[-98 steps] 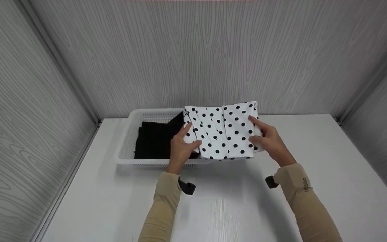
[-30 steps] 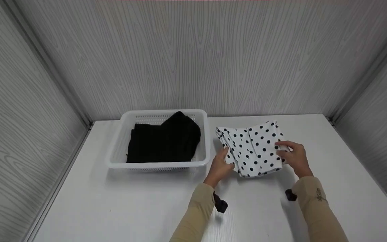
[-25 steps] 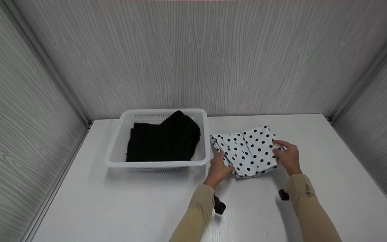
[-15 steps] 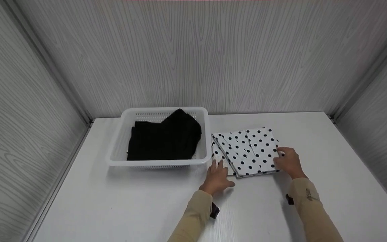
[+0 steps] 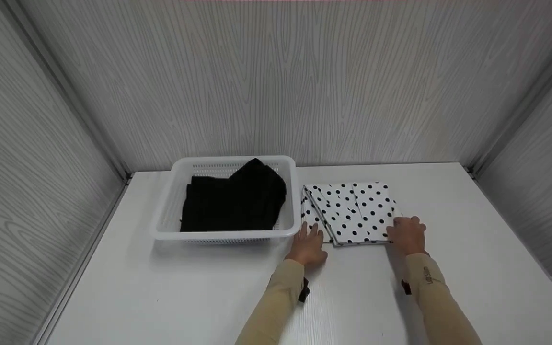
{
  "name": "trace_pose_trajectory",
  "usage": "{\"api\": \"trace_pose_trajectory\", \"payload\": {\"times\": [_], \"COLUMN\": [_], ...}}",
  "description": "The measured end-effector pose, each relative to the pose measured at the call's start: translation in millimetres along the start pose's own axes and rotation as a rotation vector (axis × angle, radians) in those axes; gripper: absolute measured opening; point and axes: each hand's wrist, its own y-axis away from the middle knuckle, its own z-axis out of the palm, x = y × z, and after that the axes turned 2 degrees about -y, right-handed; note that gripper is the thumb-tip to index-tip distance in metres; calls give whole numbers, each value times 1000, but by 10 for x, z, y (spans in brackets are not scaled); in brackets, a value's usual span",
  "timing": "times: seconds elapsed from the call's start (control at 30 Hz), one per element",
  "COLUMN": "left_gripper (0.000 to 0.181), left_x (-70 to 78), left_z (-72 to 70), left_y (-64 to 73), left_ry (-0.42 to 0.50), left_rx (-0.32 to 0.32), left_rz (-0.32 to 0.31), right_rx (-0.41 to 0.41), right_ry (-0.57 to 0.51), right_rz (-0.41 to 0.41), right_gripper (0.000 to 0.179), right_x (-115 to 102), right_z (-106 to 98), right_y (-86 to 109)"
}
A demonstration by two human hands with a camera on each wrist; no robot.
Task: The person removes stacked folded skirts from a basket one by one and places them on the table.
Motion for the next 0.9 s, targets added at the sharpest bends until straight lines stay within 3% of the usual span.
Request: {"api": "trace_pose_trajectory", "payload": {"times": [0.17,0.37,0.47,0.6,0.7,0.9], "left_gripper": [56,47,37,28,28,35], "left_x": [20,107,72,-128,-322,-618], "left_z": [-31,-291,-459,-602,-663,-735], "left_y": [82,380,502,565,609,770], "left_ry": [11,128,168,103,58,63], "left_rx": [47,125,246,521,663,698], "left_rz": [45,230,329,442,437,300], "right_rx": [3,81,72,39,33,31], "right_ry": [-26,-102,-194,-297,-350,-397], "right_rz": [42,-22,-66,-126,-162,-213], "right_gripper": [42,42,44,45,44,42], "right_x": [-34,-275,-450,-662,-788,-905], "right_z": [-55,-265,-364,-457,-481,-463], "right_y": [7,-16,-21,0,8,22]}}
